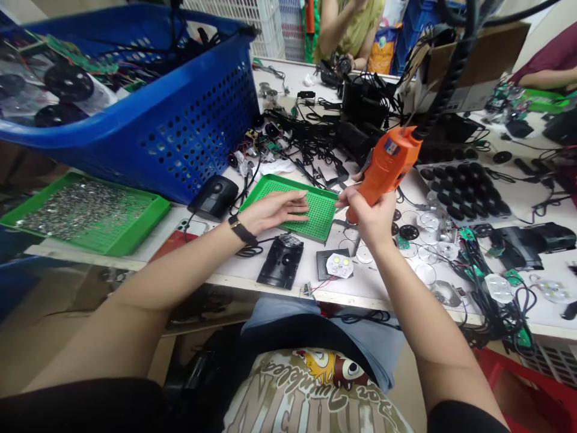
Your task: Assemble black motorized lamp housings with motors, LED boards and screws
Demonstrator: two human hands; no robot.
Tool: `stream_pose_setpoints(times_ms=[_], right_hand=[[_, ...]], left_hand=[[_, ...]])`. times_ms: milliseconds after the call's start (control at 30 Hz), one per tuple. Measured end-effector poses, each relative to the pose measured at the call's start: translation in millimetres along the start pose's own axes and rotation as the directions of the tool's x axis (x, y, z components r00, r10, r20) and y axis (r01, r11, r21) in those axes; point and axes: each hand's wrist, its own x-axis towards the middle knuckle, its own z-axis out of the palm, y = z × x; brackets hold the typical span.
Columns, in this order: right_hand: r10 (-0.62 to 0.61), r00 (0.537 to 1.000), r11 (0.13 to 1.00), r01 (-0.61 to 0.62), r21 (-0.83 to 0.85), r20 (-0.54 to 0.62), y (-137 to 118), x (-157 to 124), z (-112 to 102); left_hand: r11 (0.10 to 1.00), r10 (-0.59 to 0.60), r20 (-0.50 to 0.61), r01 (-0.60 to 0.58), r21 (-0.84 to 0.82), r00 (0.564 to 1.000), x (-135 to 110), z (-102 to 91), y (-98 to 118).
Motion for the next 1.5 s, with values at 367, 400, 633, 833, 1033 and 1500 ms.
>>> stream_pose_setpoints(times_ms=[367,400,633,833,1033,1500], right_hand=[[-0.035,0.999,0.996,0.035,0.088,-0.004,51,15,60],[-0.038,0.999,0.995,0.039,0.094,-0.012,53,15,63],[-0.079,0.997,0.994,0.080,0.078,-0.015,68,13,72],[-0.066,0.997,0.996,0.067,0.055,-0.027,78,12,72],[-0.049,0.998,0.998,0.050,0.037,-0.024,77,11,73],[-0.096,0.995,0.995,0.096,0.000,-0.017,75,12,68]], left_hand=[[0.932,0.326,-0.144,-0.293,0.212,0.934,-107,-43.9,-24],[0.917,0.362,-0.161,-0.319,0.241,0.918,-113,-44.9,-31],[0.823,0.479,-0.179,-0.369,0.431,0.859,-137,-37.2,-77],[0.637,0.599,-0.054,-0.435,0.637,0.799,-138,-29.9,-82],[0.596,0.622,-0.034,-0.445,0.668,0.782,-134,-31.8,-76],[0.435,0.667,0.069,-0.463,0.772,0.741,-140,-11.5,-82]])
